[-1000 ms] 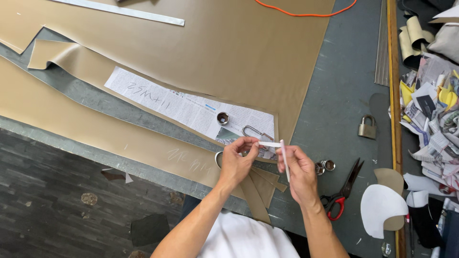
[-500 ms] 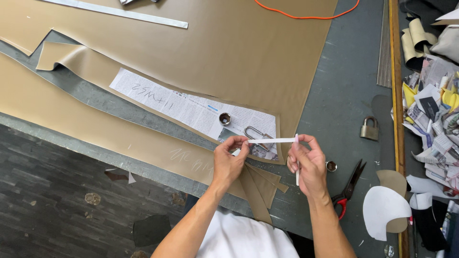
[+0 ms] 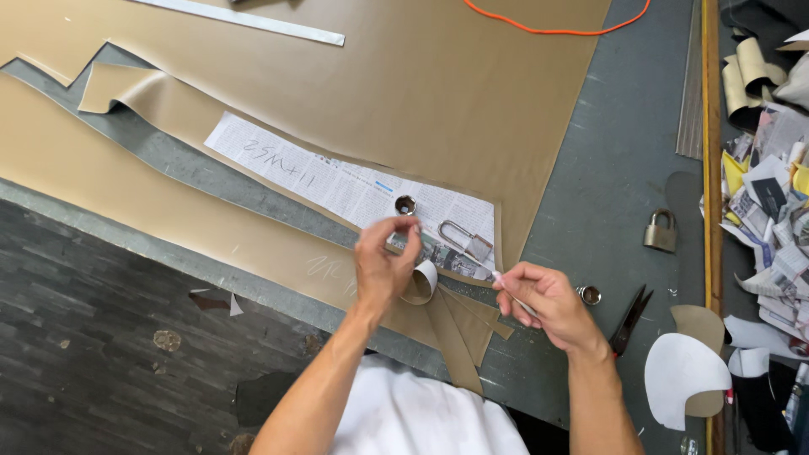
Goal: The person measures and marks a large sheet of brown material using a ruler, a tape measure, and a white marker. They use a newspaper strip and a padlock as weights to hold the ruler in place while drawing straight lines.
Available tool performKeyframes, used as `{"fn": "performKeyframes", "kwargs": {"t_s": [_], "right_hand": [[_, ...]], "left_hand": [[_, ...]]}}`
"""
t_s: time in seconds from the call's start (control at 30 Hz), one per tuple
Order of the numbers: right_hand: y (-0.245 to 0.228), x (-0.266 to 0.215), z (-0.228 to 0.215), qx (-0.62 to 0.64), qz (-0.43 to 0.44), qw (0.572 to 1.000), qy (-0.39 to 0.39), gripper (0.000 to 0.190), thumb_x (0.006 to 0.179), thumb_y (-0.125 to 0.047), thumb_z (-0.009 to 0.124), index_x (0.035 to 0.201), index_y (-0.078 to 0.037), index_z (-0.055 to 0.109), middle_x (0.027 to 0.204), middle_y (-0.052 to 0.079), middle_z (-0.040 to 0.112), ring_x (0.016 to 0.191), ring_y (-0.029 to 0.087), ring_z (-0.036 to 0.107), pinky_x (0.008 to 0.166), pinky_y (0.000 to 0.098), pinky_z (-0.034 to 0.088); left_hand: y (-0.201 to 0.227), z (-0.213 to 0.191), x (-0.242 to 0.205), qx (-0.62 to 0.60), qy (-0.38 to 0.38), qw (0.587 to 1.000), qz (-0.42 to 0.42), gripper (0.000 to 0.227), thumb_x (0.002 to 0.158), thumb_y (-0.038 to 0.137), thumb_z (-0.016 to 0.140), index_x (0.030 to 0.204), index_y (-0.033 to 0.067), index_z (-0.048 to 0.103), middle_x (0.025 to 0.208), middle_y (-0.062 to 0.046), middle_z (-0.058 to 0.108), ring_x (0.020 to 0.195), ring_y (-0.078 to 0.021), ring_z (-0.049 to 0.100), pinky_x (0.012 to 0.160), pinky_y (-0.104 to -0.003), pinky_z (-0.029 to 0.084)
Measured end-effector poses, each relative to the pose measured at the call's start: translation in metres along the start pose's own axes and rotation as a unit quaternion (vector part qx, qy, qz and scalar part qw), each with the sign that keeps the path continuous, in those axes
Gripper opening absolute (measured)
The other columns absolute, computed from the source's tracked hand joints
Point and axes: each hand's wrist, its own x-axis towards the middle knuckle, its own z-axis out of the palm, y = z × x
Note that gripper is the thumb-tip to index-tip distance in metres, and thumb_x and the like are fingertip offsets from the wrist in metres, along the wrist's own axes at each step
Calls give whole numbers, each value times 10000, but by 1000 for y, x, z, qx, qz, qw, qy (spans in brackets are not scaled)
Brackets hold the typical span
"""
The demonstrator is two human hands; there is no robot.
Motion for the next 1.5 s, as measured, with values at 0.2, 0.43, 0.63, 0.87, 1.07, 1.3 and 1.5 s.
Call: {"fn": "performKeyframes", "kwargs": {"t_s": [0.2, 0.43, 0.63, 0.87, 1.07, 1.3, 1.5], "right_hand": [[-9, -8, -9, -74, 85, 993, 21, 232, 973, -199, 657, 1005, 23, 717, 715, 58, 697, 511, 44, 526, 418, 192, 384], [-9, -13, -13, -149, 68, 985, 49, 200, 964, -170, 655, 1030, 6, 724, 750, 35, 727, 570, 53, 572, 445, 189, 400], [-10, 7, 32, -167, 44, 984, -44, 229, 950, -110, 686, 1145, -4, 746, 825, -5, 671, 728, 40, 597, 612, 209, 492], [-41, 4, 69, -310, 5, 951, -2, 171, 900, -121, 720, 1027, -15, 762, 792, -26, 706, 698, 48, 586, 608, 232, 489], [-39, -8, 60, -293, 29, 956, -7, 174, 915, -139, 721, 1032, -26, 783, 754, -21, 667, 681, 43, 545, 576, 250, 467], [-36, -17, 28, -286, 62, 955, 49, 210, 918, -134, 703, 1080, -23, 776, 782, 13, 705, 690, 89, 607, 619, 260, 519], [-18, 2, -30, -164, -14, 982, 94, 311, 938, -42, 610, 1244, -52, 658, 953, 81, 729, 771, 135, 698, 650, 279, 580]], "left_hand": [[-38, -74, 29, 190, 109, 964, 151, 143, 909, 51, 753, 1049, 68, 730, 971, -84, 729, 972, -277, 672, 932, -418, 490], [-44, -178, 6, 343, 79, 928, -122, 131, 976, 146, 764, 1092, 87, 751, 1019, -97, 751, 962, -295, 687, 909, -425, 520], [24, -96, -39, 66, -138, 988, 33, 494, 893, 129, 752, 1356, 64, 592, 1392, -158, 616, 1341, -370, 566, 1117, -459, 439], [56, -39, -42, 6, -212, 972, 100, 250, 908, 95, 758, 1151, 57, 715, 1008, -119, 701, 1005, -338, 645, 917, -446, 516], [43, -48, -40, -21, -213, 974, 70, 157, 866, -17, 710, 1006, 45, 745, 932, -108, 701, 892, -293, 665, 785, -388, 540], [-2, -102, -36, 154, -70, 986, 12, 206, 874, -64, 666, 1030, 45, 744, 1022, -110, 732, 943, -252, 724, 835, -356, 578], [-83, -213, -79, 354, 82, 911, -197, 177, 1036, 125, 677, 1199, 119, 747, 1193, -108, 707, 1021, -263, 706, 866, -378, 570]]}}
